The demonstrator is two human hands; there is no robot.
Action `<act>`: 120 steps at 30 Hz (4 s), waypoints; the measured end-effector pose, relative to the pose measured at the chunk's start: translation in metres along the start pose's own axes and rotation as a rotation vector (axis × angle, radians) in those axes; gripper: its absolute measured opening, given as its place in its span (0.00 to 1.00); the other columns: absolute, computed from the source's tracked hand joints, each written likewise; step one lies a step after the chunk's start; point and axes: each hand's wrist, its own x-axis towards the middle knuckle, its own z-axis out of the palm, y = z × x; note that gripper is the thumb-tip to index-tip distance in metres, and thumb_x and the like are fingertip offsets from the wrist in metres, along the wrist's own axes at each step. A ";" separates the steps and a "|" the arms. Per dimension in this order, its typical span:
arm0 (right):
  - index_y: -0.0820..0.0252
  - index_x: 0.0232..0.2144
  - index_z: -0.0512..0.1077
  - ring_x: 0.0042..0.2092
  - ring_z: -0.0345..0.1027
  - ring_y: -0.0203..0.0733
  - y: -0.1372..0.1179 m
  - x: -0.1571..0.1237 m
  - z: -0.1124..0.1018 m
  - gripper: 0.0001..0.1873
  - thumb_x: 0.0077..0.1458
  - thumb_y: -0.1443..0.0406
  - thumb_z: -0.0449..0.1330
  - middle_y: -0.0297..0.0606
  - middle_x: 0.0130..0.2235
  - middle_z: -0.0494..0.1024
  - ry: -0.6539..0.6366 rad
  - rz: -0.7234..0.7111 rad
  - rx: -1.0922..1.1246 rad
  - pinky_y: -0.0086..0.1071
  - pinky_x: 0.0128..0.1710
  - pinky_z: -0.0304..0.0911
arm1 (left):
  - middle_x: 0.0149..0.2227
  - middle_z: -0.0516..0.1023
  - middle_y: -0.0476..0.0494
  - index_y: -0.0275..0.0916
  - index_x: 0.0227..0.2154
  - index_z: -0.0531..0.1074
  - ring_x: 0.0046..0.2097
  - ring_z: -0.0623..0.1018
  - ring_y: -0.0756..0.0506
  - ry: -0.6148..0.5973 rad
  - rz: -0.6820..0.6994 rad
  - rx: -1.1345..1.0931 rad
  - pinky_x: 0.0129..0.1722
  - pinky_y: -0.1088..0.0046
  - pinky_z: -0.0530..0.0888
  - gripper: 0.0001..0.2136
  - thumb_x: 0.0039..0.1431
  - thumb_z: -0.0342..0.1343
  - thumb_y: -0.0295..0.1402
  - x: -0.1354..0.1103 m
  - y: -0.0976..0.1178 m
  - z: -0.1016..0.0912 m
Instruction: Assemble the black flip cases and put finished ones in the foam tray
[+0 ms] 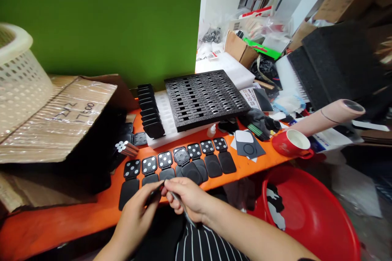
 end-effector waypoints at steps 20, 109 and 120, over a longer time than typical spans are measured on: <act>0.63 0.26 0.64 0.18 0.53 0.26 -0.010 0.002 -0.005 0.12 0.56 0.61 0.50 0.32 0.22 0.65 -0.104 0.413 0.244 0.19 0.15 0.40 | 0.41 0.80 0.45 0.46 0.44 0.75 0.39 0.80 0.44 0.042 0.046 -0.144 0.40 0.72 0.75 0.12 0.58 0.54 0.32 -0.005 0.002 -0.002; 0.58 0.35 0.68 0.37 0.69 0.40 -0.006 -0.010 -0.017 0.15 0.64 0.61 0.42 0.37 0.35 0.75 0.340 -0.347 -1.516 0.30 0.35 0.56 | 0.52 0.72 0.35 0.36 0.54 0.60 0.57 0.67 0.38 -0.120 -0.228 -0.225 0.57 0.54 0.62 0.24 0.53 0.48 0.33 0.009 -0.041 0.045; 0.60 0.35 0.69 0.34 0.69 0.43 -0.024 -0.015 -0.002 0.18 0.59 0.53 0.49 0.39 0.36 0.74 0.244 -0.359 -1.716 0.32 0.30 0.54 | 0.65 0.49 0.36 0.39 0.64 0.37 0.64 0.52 0.41 -0.186 -0.072 0.013 0.60 0.56 0.58 0.32 0.58 0.40 0.23 -0.003 -0.039 0.045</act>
